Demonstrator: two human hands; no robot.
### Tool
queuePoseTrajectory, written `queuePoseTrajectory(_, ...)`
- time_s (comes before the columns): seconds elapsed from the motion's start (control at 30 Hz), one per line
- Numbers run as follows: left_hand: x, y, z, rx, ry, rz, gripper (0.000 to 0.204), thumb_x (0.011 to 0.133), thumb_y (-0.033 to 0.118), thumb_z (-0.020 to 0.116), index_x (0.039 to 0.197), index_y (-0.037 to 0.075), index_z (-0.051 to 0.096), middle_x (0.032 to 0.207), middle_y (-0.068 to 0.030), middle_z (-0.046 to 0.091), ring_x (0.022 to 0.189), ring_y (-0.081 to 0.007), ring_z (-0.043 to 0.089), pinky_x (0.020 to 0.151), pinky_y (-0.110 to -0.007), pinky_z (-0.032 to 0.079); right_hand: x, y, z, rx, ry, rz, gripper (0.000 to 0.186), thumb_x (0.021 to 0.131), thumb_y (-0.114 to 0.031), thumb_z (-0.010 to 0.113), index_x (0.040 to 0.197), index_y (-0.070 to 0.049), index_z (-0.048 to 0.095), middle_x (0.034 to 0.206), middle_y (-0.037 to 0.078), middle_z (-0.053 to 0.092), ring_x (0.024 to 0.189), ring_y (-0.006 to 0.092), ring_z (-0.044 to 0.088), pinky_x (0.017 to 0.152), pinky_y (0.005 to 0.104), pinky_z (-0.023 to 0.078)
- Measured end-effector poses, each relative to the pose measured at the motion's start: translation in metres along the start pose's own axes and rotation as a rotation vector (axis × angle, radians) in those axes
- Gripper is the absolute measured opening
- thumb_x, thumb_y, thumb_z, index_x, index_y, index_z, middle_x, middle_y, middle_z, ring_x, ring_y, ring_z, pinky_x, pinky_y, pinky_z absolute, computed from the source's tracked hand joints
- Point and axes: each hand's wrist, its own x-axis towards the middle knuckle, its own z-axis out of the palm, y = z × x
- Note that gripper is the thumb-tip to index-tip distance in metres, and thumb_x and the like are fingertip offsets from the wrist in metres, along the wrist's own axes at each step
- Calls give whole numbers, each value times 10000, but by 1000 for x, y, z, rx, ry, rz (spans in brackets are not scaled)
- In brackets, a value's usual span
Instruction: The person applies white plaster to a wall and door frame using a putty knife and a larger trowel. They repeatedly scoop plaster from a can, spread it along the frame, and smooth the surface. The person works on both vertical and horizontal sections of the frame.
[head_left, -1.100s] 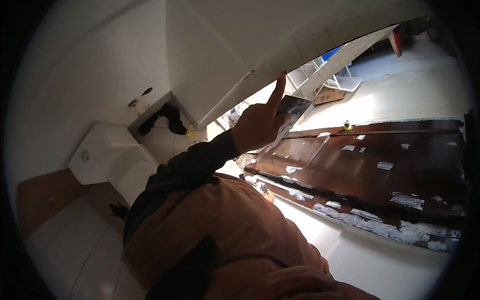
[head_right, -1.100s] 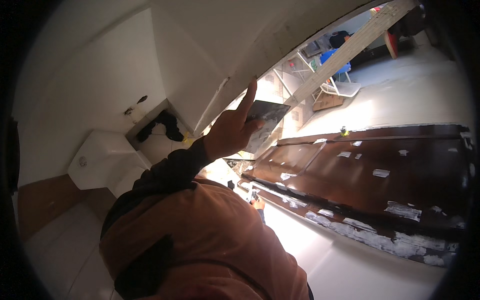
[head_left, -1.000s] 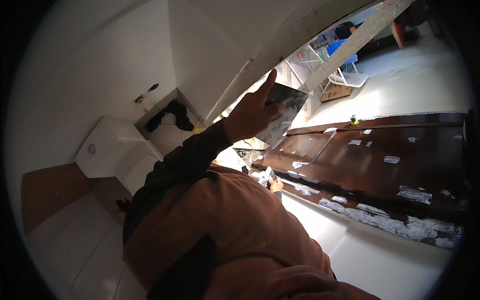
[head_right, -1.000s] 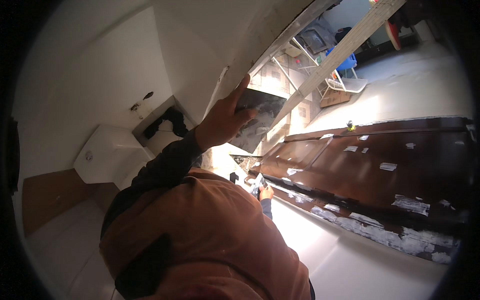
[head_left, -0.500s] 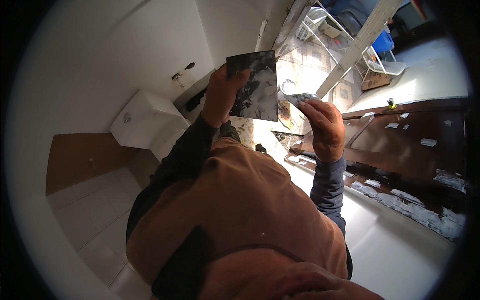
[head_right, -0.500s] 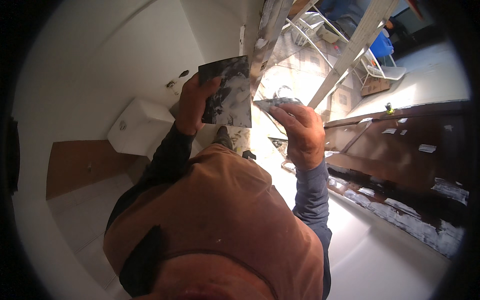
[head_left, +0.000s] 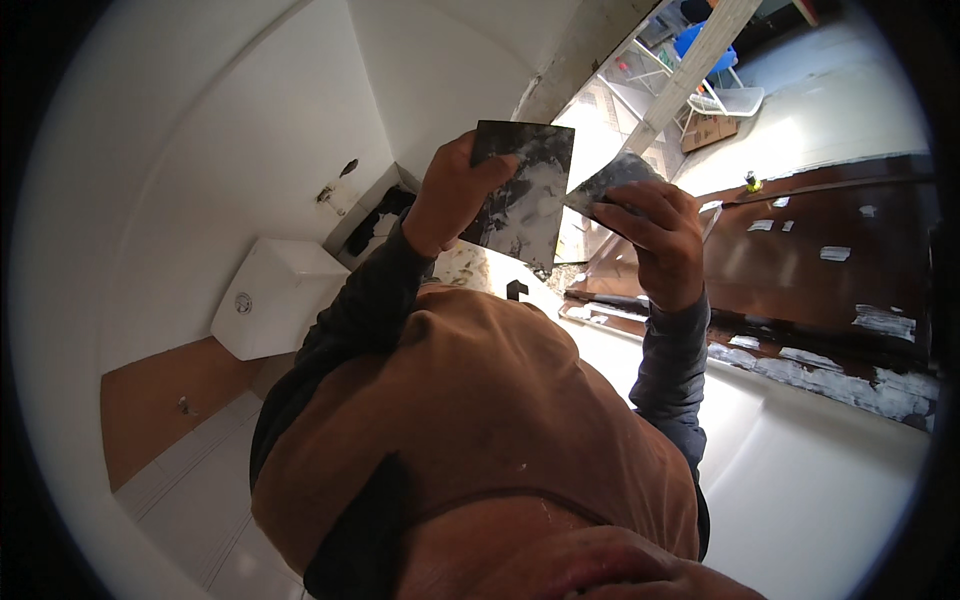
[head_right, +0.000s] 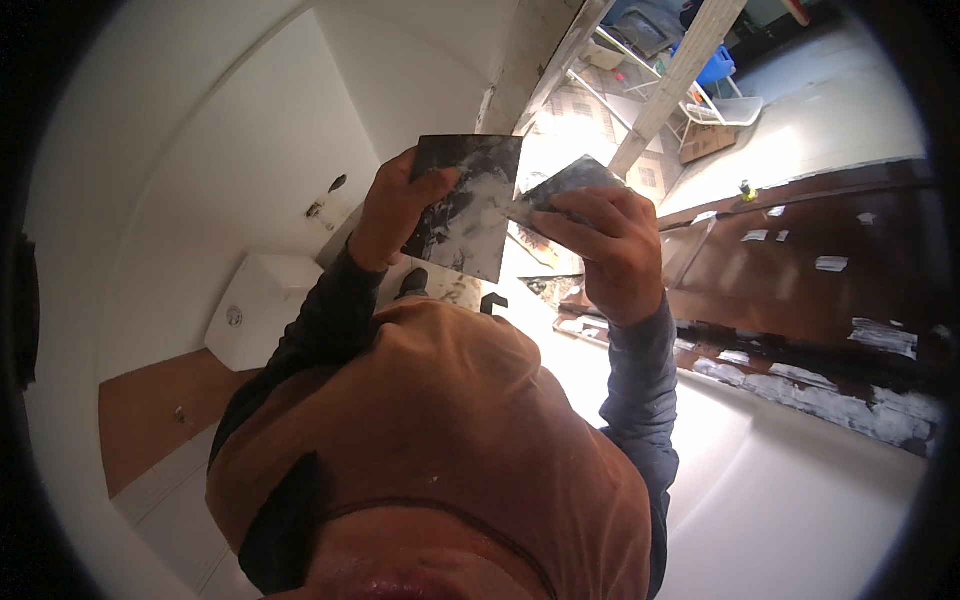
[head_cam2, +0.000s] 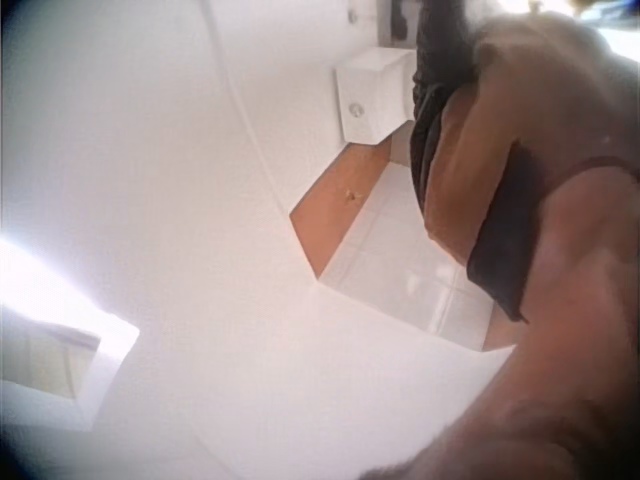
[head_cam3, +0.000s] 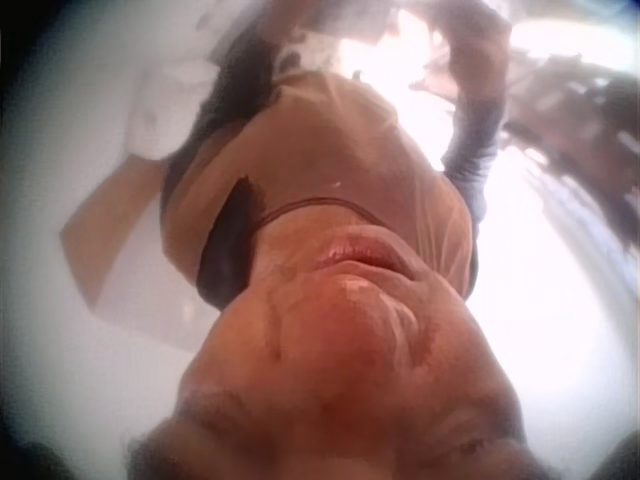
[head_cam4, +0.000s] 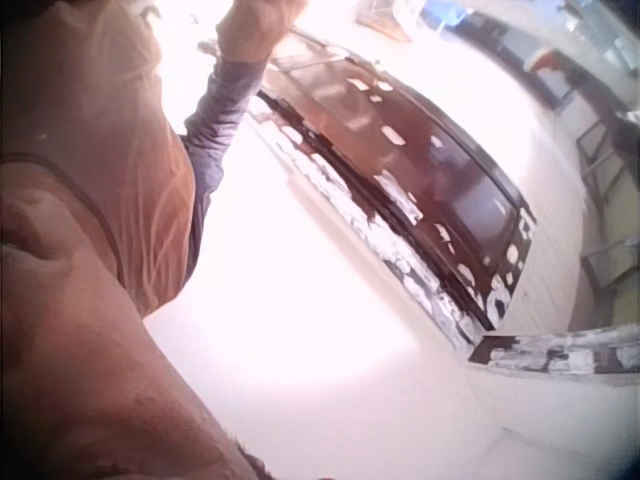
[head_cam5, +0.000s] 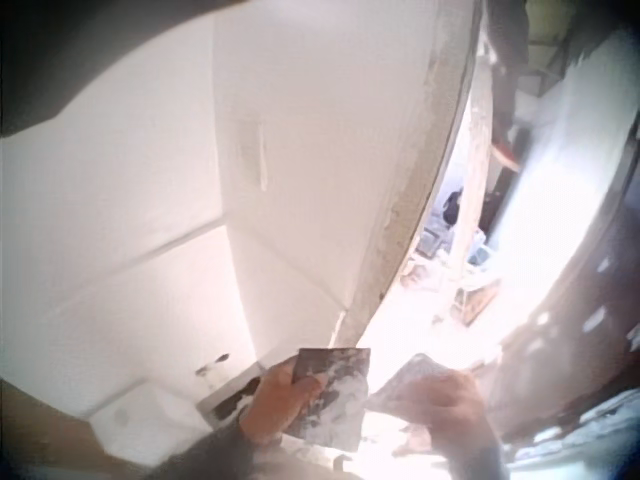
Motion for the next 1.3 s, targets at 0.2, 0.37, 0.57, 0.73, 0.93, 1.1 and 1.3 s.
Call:
queuePoseTrajectory(0.2, 25, 8, -33, -98, -82, -88, 183, 924, 125, 625, 1048, -7, 647, 856, 4, 635, 752, -64, 542, 693, -254, 472, 27, -22, 22, -158, -210, -16, 299, 739, -103, 648, 980, -206, 791, 1042, -19, 707, 1029, 220, 618, 918, 389, 412)
queuePoseTrajectory(0.37, 49, 11, -66, -267, -10, -133, 195, 934, 100, 603, 1087, -15, 639, 905, -26, 673, 789, -89, 626, 718, -269, 535, 46, -40, 24, -108, -233, 93, 275, 735, -89, 642, 951, -174, 790, 1018, -2, 712, 997, 232, 648, 889, 391, 435)
queuePoseTrajectory(0.57, 71, 23, -119, -422, 98, -155, 226, 932, 87, 610, 1137, -8, 620, 961, -53, 691, 788, -144, 688, 703, -299, 587, 53, -21, 65, -396, 318, 282, 367, 788, 3, 653, 1126, -113, 736, 1091, 59, 701, 938, 286, 654, 815, 389, 501)
queuePoseTrajectory(0.73, 90, 14, -128, -412, 49, -230, 247, 939, 98, 615, 1165, -1, 614, 1010, -62, 692, 799, -149, 687, 716, -298, 583, 49, 28, 104, -930, 349, 186, 402, 774, -164, 728, 1126, -357, 754, 1208, -47, 645, 1058, 165, 551, 890, 350, 337)
queuePoseTrajectory(0.93, 94, 8, -135, -445, 26, -226, 278, 936, 138, 629, 1177, 1, 616, 1023, -63, 681, 846, -156, 688, 758, -301, 570, 44, 11, 113, -1184, 303, 280, 444, 774, -157, 708, 1177, -342, 739, 1161, -26, 634, 1019, 186, 546, 873, 355, 339)
queuePoseTrajectory(1.1, 100, 6, -141, -425, 21, -272, 244, 932, 101, 638, 1161, 23, 615, 1016, -45, 692, 834, -144, 684, 733, -299, 582, 49, -27, 106, -1086, 277, 532, 447, 787, -79, 687, 1206, -225, 741, 1212, 15, 628, 1023, 206, 555, 886, 391, 372)
queuePoseTrajectory(1.3, 108, 9, -149, -450, -44, -302, 250, 929, 104, 646, 1164, 25, 612, 1024, -56, 691, 856, -160, 695, 727, -313, 592, 87, -25, 137, -1172, 288, 581, 513, 795, -106, 651, 1287, -253, 655, 1214, 8, 573, 964, 212, 552, 822, 416, 394)
